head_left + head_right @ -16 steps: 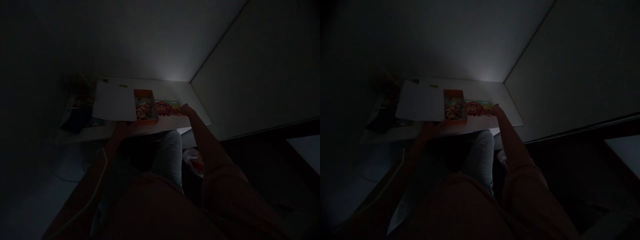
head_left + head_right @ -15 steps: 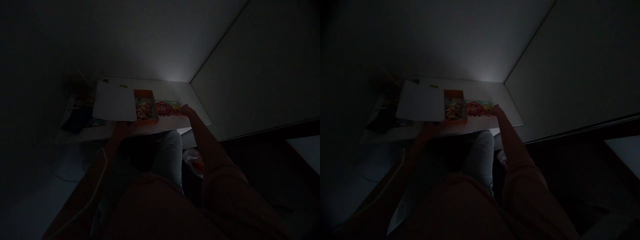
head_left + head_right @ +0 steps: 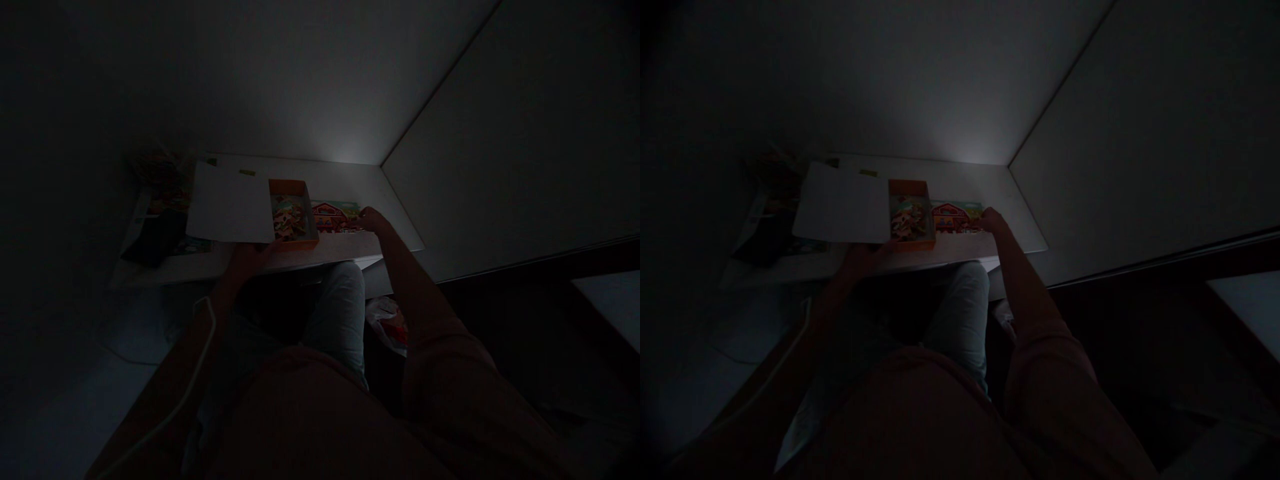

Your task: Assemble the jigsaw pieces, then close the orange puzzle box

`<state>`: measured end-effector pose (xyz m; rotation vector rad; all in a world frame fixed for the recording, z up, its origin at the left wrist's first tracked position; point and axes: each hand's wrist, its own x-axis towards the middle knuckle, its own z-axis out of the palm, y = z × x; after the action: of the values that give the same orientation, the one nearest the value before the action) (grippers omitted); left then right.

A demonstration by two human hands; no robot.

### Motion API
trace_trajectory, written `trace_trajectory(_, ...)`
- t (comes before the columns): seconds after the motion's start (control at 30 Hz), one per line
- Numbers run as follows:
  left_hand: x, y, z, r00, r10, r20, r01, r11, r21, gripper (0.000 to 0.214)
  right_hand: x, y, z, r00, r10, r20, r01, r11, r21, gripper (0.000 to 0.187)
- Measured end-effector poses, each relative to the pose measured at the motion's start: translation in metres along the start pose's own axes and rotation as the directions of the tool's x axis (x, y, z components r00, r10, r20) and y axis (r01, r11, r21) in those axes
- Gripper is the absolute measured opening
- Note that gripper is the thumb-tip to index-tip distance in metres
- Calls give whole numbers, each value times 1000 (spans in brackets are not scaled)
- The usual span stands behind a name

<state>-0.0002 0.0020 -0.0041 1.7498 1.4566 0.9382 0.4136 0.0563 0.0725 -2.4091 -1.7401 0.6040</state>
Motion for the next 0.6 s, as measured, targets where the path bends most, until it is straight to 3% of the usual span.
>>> trace_trajectory(0.13,-2,3,-1,999,2,34,0,999,-37,71,-3,-6,-6,1000,15,-24,-13,996,90,15)
trace_trajectory(0.27,-5,7,-2,999,52,16,-52,998,-45,69,-6,-40,-5,992,-104,-73,120,956,269,32)
trace_trajectory(0.4,-6,9,-3,999,34,27,-34,999,-13,72,-2,-89,4,940,-335,-71,325,810,488,47)
trace_trajectory(0.5,-6,9,-3,999,29,34,-29,1000,-9,72,9,-102,9,936,-336,-104,351,865,359,54)
trace_trajectory(0.6,-5,10,-3,1000,17,21,-17,1000,5,67,21,-87,13,960,-240,-142,262,950,168,62)
